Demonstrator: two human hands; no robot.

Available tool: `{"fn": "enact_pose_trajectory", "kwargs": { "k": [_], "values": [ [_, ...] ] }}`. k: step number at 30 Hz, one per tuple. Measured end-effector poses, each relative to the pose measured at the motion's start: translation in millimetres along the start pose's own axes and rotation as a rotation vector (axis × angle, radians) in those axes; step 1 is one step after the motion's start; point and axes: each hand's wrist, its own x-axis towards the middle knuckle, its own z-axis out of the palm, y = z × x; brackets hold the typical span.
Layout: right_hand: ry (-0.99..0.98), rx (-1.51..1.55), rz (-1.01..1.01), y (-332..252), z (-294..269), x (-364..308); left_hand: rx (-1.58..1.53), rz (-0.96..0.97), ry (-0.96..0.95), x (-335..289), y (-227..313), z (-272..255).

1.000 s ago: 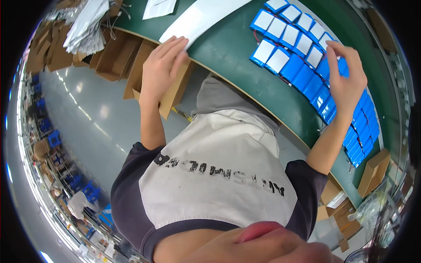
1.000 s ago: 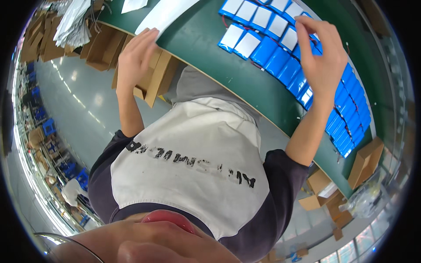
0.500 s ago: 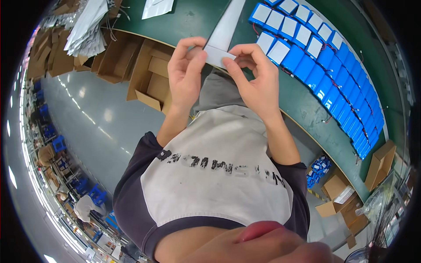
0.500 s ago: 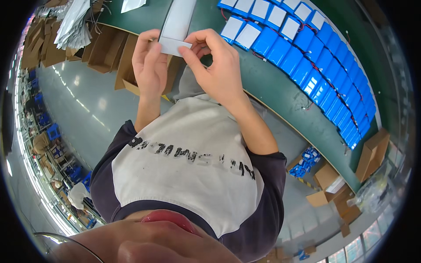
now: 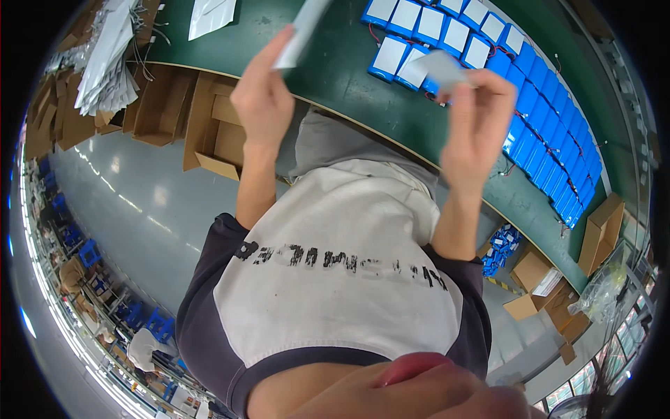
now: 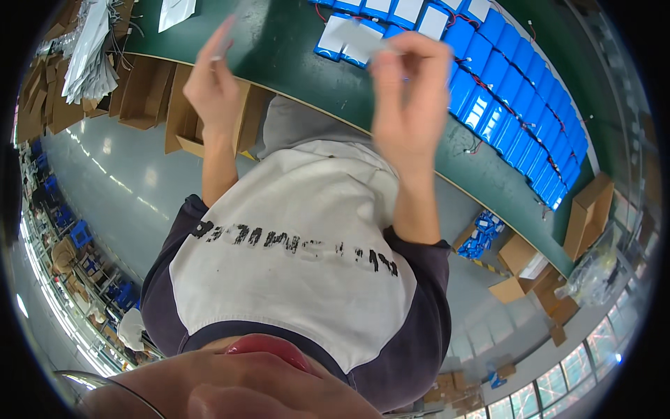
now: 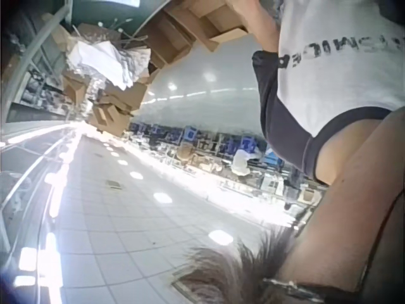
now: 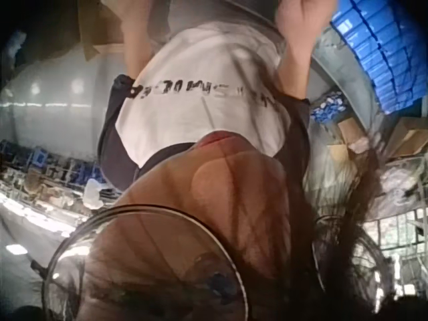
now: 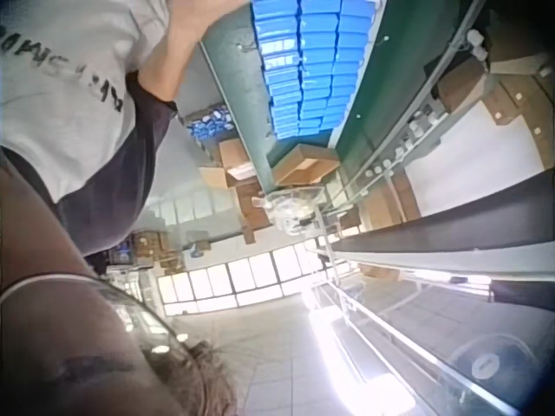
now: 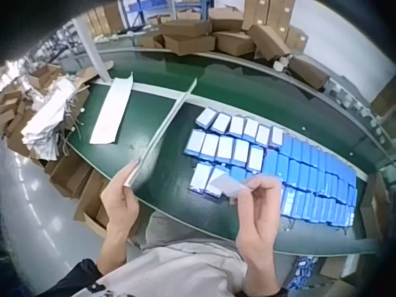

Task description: The person repeatedly peels white adhesive labels from a backing sheet and applies them to the top surface of blue rectangular battery cells arranged on a green workbench. The person handles the labels and cells by hand, working across multiple rows of batteries.

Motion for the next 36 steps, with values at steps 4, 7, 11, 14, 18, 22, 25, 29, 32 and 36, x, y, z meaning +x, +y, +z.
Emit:
{"fn": "enact_pose_trajectory", "kwargs": {
  "k": [4,7,11,14,18,22,25,29,32,36],
  "values": [
    [-0.067,-0.188,-0.020,9,-39,32,-0.208,-0.293,0.029,-6,-16,-11],
    [-0.239,-0.565,-0.036,8,-55,50,-0.331,-0.324,0.039,-13,-19,-6],
    [-0.398,-0.732,-0.104,-2,-54,66,-0.413,-0.372,0.024,-22,-21,0],
    [-0.392,-0.706,-0.106,18,-55,60,-0.459,-0.403,0.029,-27,-23,4],
    [-0.393,-0.777,-0.238,28,-52,57,-0.461,-0.488,-0.041,-26,-22,-1],
    [-0.459,-0.855,-0.223,32,-53,59,-0.470,-0.423,-0.036,-26,-26,2],
    [-0.455,-0.838,-0.230,27,-46,59,-0.494,-0.412,-0.019,-28,-26,2],
    [-0.454,-1.030,-0.310,28,-42,59,-0.504,-0.411,-0.039,-23,-18,2],
    [-0.358,-1.163,-0.381,25,-32,53,-0.507,-0.413,-0.033,-23,-19,3],
    [-0.215,-1.049,-0.391,30,-32,52,-0.506,-0.450,-0.042,-27,-22,0]
  ]
}}
